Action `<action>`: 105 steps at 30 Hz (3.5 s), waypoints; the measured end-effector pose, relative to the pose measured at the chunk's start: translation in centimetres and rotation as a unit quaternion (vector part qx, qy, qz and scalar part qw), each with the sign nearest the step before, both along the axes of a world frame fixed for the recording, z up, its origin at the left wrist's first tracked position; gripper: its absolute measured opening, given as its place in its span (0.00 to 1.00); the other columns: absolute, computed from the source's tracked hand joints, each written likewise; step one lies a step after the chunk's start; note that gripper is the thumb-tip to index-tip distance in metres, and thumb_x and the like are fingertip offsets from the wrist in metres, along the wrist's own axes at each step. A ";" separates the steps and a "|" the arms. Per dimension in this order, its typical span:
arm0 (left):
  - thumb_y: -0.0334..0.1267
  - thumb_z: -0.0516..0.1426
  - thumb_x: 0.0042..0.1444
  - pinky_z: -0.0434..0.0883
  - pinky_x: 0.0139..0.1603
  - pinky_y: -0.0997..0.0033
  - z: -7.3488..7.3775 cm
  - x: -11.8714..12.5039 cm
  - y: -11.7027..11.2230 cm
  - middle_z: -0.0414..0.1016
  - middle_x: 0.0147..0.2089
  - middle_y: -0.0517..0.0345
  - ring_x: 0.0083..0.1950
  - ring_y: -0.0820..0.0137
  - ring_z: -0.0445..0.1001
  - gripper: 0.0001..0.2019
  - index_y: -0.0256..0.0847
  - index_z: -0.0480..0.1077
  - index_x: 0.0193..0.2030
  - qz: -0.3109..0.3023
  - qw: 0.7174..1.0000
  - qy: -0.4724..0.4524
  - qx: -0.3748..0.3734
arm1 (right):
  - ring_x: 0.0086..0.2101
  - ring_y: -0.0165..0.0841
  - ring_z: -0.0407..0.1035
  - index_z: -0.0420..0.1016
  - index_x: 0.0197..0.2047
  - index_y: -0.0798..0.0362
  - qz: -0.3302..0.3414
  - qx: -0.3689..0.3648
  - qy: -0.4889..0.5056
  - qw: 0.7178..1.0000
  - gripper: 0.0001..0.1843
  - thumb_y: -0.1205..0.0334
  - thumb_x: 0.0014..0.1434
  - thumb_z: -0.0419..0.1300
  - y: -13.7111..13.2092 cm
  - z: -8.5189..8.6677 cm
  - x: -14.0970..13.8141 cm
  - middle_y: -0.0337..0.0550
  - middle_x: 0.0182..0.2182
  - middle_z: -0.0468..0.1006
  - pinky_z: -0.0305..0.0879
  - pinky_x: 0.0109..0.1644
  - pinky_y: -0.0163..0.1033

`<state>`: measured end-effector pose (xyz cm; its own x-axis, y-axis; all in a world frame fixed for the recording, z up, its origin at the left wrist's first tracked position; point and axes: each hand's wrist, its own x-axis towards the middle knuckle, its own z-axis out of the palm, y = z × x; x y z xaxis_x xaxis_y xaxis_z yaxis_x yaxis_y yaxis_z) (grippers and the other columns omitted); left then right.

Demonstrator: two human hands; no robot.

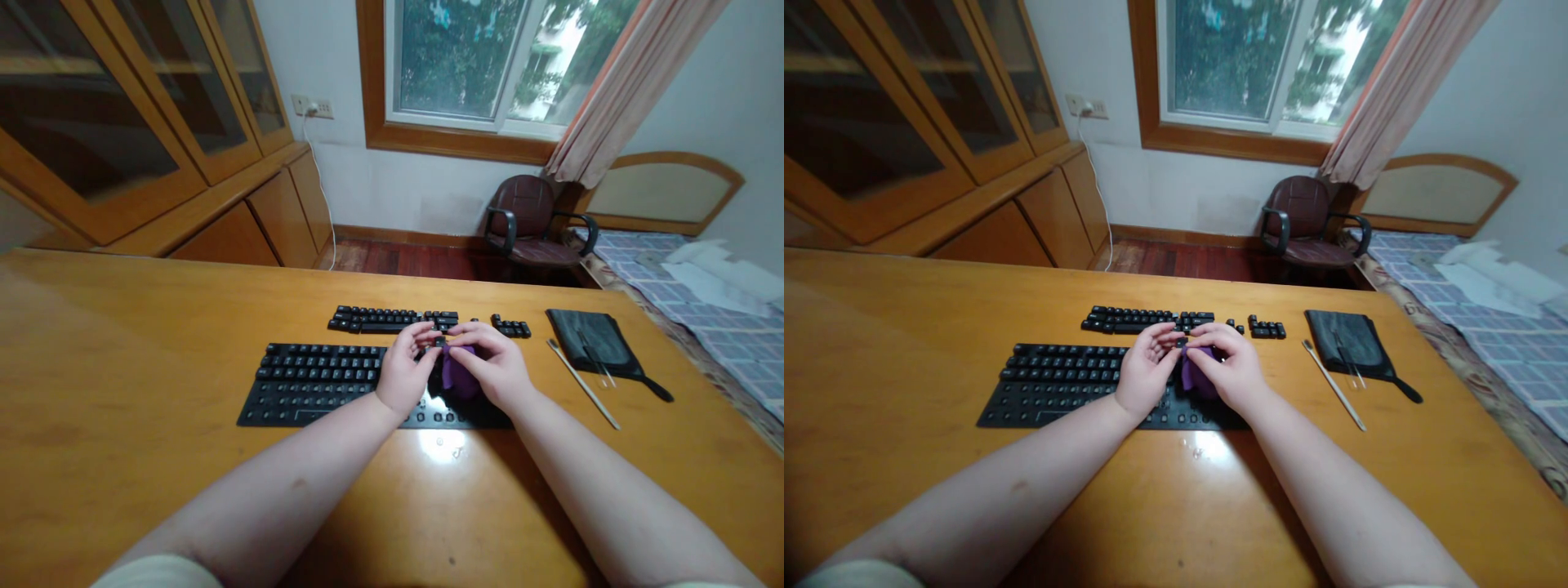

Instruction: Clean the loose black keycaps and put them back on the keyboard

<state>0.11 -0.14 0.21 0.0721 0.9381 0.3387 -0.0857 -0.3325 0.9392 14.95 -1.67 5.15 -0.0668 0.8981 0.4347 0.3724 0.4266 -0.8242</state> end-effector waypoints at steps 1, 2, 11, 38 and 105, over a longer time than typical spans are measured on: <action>0.28 0.57 0.52 0.72 0.53 0.64 0.0 -0.1 0.0 0.76 0.45 0.51 0.48 0.68 0.75 0.18 0.40 0.65 0.50 0.001 1.000 0.017 0.010 | 0.42 0.36 0.71 0.78 0.30 0.49 0.000 0.000 -0.008 1.000 0.02 0.63 0.51 0.63 0.0 0.0 -0.1 0.46 0.39 0.77 0.66 0.50 0.45; 0.27 0.56 0.52 0.72 0.52 0.64 0.1 -0.1 -0.1 0.76 0.45 0.52 0.48 0.68 0.75 0.18 0.40 0.65 0.50 0.003 0.999 0.037 0.023 | 0.43 0.37 0.71 0.78 0.30 0.49 0.000 -0.003 -0.016 1.000 0.02 0.63 0.51 0.63 0.0 0.1 -0.1 0.46 0.40 0.77 0.66 0.51 0.46; 0.27 0.58 0.50 0.74 0.48 0.66 0.0 -0.2 -0.4 0.76 0.39 0.57 0.43 0.70 0.77 0.14 0.41 0.61 0.42 0.020 0.998 0.062 0.025 | 0.34 0.36 0.73 0.79 0.31 0.51 -0.067 -0.070 -0.001 0.995 0.07 0.57 0.50 0.64 0.3 -0.4 -0.1 0.44 0.31 0.79 0.69 0.43 0.45; 0.33 0.51 0.60 0.68 0.57 0.61 -0.2 -0.3 -0.9 0.70 0.54 0.45 0.55 0.65 0.71 0.19 0.42 0.56 0.58 -0.015 0.994 0.044 0.101 | 0.39 0.35 0.70 0.75 0.46 0.46 0.083 0.034 -0.103 0.991 0.13 0.62 0.56 0.59 0.2 0.6 0.9 0.44 0.37 0.74 0.67 0.44 0.43; 0.30 0.52 0.57 0.69 0.53 0.62 1.3 -0.6 -0.8 0.76 0.44 0.52 0.49 0.67 0.72 0.09 0.41 0.70 0.42 -0.036 0.957 0.215 0.191 | 0.27 0.36 0.74 0.80 0.32 0.50 0.000 -0.176 -0.546 0.819 0.18 0.56 0.61 0.49 -5.7 0.3 4.0 0.48 0.29 0.80 0.61 0.27 0.36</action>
<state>-0.50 -0.91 1.47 0.3424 0.7390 0.5802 0.2464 -0.6666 0.7035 18.95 -7.36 5.42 -0.2425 0.9552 -0.1698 0.9697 0.2336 -0.0712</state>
